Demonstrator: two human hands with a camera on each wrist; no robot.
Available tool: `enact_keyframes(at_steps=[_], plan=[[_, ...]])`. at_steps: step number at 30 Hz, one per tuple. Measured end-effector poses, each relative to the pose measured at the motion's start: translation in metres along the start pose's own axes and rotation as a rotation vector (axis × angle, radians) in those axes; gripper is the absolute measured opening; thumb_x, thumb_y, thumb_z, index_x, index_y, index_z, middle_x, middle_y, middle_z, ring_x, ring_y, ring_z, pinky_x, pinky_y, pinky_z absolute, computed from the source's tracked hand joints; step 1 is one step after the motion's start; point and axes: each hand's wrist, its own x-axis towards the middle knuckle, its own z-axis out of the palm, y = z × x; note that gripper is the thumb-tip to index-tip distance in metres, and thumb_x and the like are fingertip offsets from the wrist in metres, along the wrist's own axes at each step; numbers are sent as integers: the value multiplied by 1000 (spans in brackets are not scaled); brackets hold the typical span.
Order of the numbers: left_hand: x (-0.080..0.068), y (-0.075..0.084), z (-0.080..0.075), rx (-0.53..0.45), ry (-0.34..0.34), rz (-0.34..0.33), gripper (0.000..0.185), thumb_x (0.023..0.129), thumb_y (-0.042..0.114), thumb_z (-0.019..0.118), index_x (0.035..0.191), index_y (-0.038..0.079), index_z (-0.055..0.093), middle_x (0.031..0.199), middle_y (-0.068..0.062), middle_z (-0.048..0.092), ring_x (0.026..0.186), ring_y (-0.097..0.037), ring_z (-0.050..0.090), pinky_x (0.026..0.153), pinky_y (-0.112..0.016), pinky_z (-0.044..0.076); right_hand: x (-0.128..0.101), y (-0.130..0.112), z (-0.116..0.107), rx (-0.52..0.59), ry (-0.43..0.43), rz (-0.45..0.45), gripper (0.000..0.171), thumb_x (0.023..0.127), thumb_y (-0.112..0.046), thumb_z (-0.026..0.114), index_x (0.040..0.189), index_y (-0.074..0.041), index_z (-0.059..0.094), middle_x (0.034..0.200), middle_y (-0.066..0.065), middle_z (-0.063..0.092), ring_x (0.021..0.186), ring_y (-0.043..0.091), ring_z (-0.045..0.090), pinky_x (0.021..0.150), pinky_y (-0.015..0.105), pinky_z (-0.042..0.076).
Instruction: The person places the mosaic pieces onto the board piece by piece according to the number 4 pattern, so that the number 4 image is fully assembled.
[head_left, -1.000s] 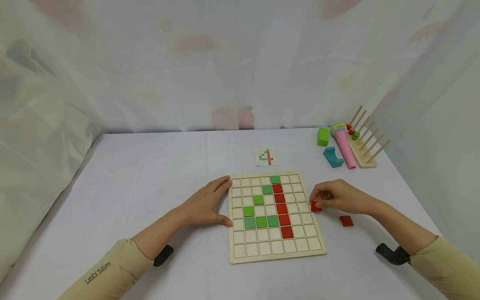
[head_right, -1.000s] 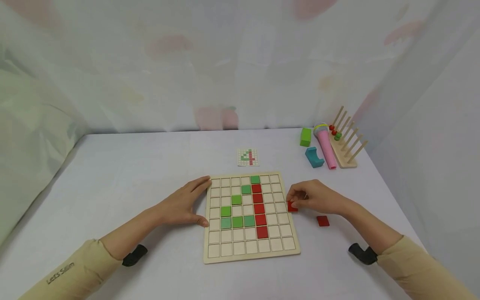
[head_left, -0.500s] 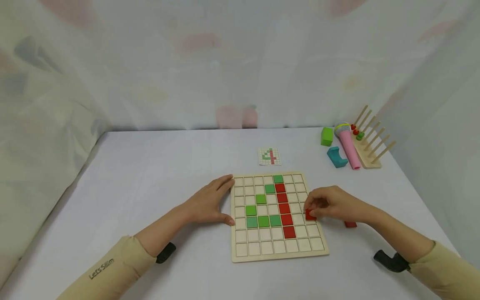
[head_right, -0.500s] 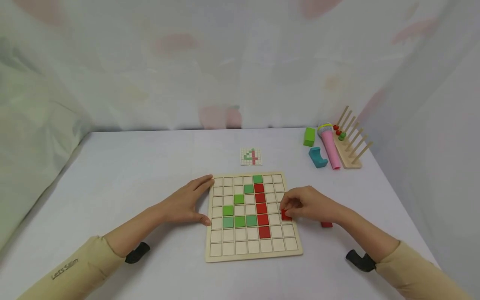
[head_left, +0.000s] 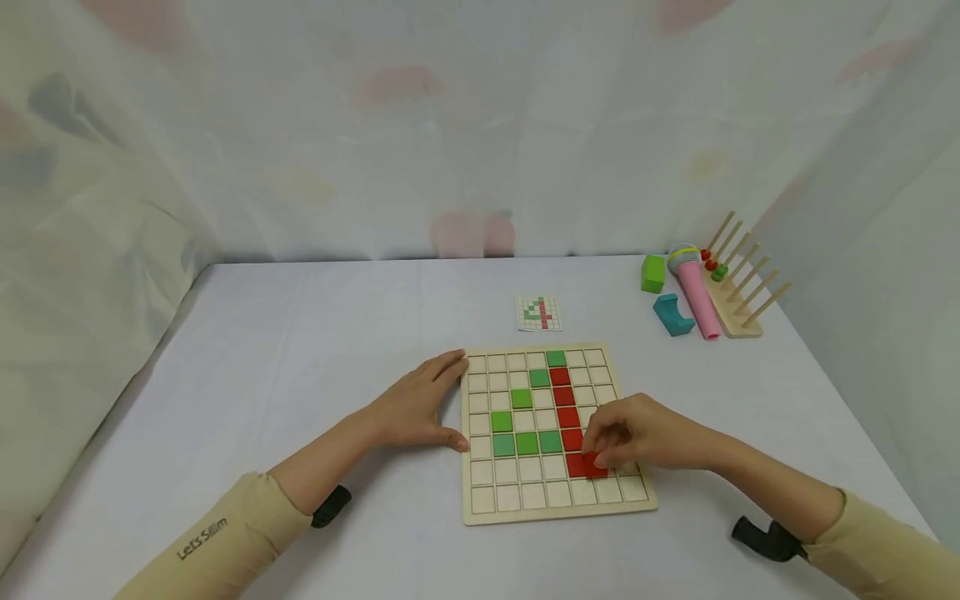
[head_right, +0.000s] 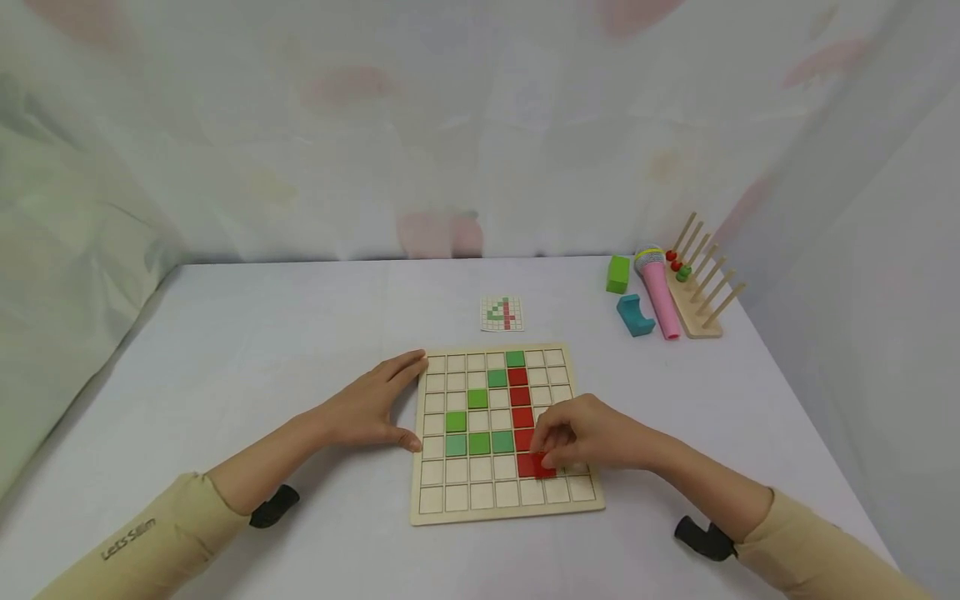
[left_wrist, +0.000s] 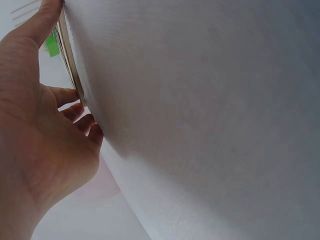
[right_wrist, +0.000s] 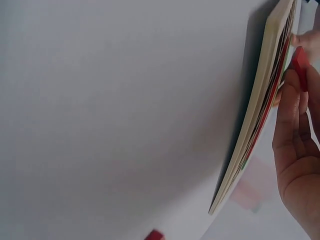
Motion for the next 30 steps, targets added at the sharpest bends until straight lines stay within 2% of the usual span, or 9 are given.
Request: enact_keyframes(at_steps=[5, 12, 22, 30], plan=[[0, 1, 0, 0, 0, -1, 122, 66, 72, 76, 157, 8, 23, 167, -9, 17, 153, -32, 24, 120, -54, 32, 2, -3, 10, -3, -20, -26, 6, 90, -18, 72, 96, -19, 72, 84, -6, 71, 73, -1, 62, 68, 20, 57], [-1, 2, -1, -4, -6, -3, 123, 67, 72, 75, 158, 9, 22, 167, -9, 16, 153, -32, 23, 120, -54, 32, 3, -8, 19, -2, 5, -25, 6, 87, -16, 76, 90, -20, 72, 81, -5, 71, 69, -2, 60, 65, 20, 57], [0, 2, -1, -1, -3, -1, 122, 67, 71, 76, 158, 8, 23, 167, -10, 17, 153, -33, 24, 120, -54, 32, 3, -9, 27, -82, 44, -21, 7, 83, -16, 79, 86, -20, 74, 77, -11, 68, 65, -6, 56, 61, 18, 55], [0, 1, 0, -1, 6, 7, 122, 67, 71, 76, 157, 7, 24, 166, -11, 18, 153, -33, 25, 119, -55, 33, 3, -6, 29, -119, 67, -65, 8, 81, -13, 80, 84, -20, 77, 77, -11, 69, 65, -8, 57, 59, 17, 55]])
